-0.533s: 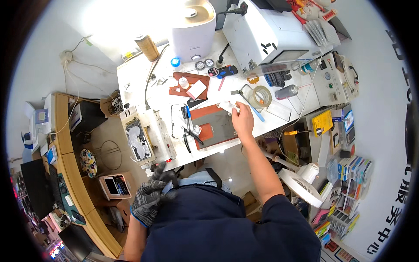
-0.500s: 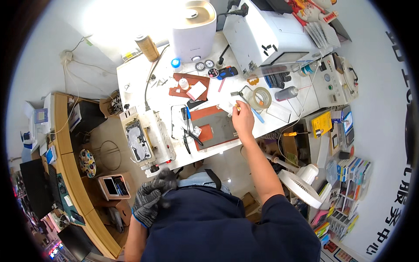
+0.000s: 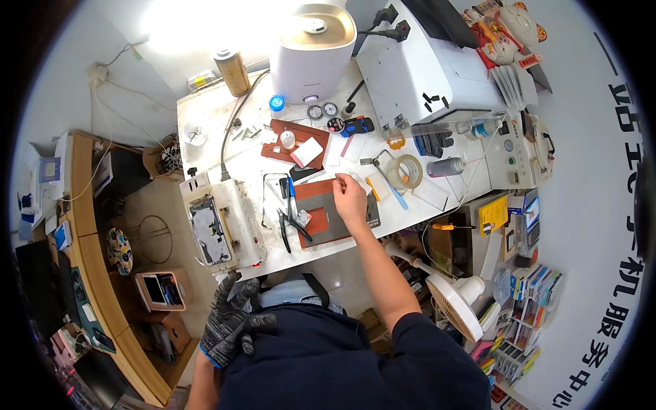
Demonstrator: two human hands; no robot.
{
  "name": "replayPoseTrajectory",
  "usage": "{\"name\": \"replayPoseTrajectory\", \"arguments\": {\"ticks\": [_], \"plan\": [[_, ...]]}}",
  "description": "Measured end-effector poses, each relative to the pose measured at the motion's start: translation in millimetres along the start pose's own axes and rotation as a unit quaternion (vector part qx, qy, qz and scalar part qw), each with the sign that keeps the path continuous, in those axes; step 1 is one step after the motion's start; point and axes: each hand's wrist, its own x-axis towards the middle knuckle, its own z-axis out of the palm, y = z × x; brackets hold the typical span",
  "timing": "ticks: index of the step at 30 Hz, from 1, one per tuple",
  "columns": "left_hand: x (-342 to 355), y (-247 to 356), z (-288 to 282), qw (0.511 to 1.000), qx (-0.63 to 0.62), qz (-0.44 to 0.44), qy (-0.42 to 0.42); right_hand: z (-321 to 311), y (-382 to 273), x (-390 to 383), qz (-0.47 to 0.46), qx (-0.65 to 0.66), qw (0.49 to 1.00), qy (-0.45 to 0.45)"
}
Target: The person carefully peels a protective film off the screen of a smartphone held in a clamp. They use their fingers to lift the edges and remove the film in sections. After removing the film, they put on a pair of gloves and continue to handle the device.
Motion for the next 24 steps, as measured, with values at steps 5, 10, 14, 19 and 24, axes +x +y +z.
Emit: {"name": "replayPoseTrajectory", "arguments": {"ticks": [5, 10, 14, 19, 24], "plan": [[11, -34, -54, 0.991, 0.109, 0.072, -0.004, -2, -13, 50, -0.005, -0.041, 0.998, 0.053], [10, -42, -64, 0.998, 0.045, 0.035, -0.003, 25, -17, 128, 0.014, -0.115, 0.988, 0.1], [0, -33, -52, 1.0, -0.002, 0.028, 0.009, 44, -25, 144, 0.038, -0.137, 0.983, 0.118], [-1, -26, -45, 0.997, 0.058, 0.036, 0.034, 42, -14, 139, 0.052, -0.022, 0.988, 0.144], [11, -12, -40, 0.996, 0.084, -0.03, -0.008, -21, -47, 94, 0.128, 0.306, 0.943, -0.015]]}}
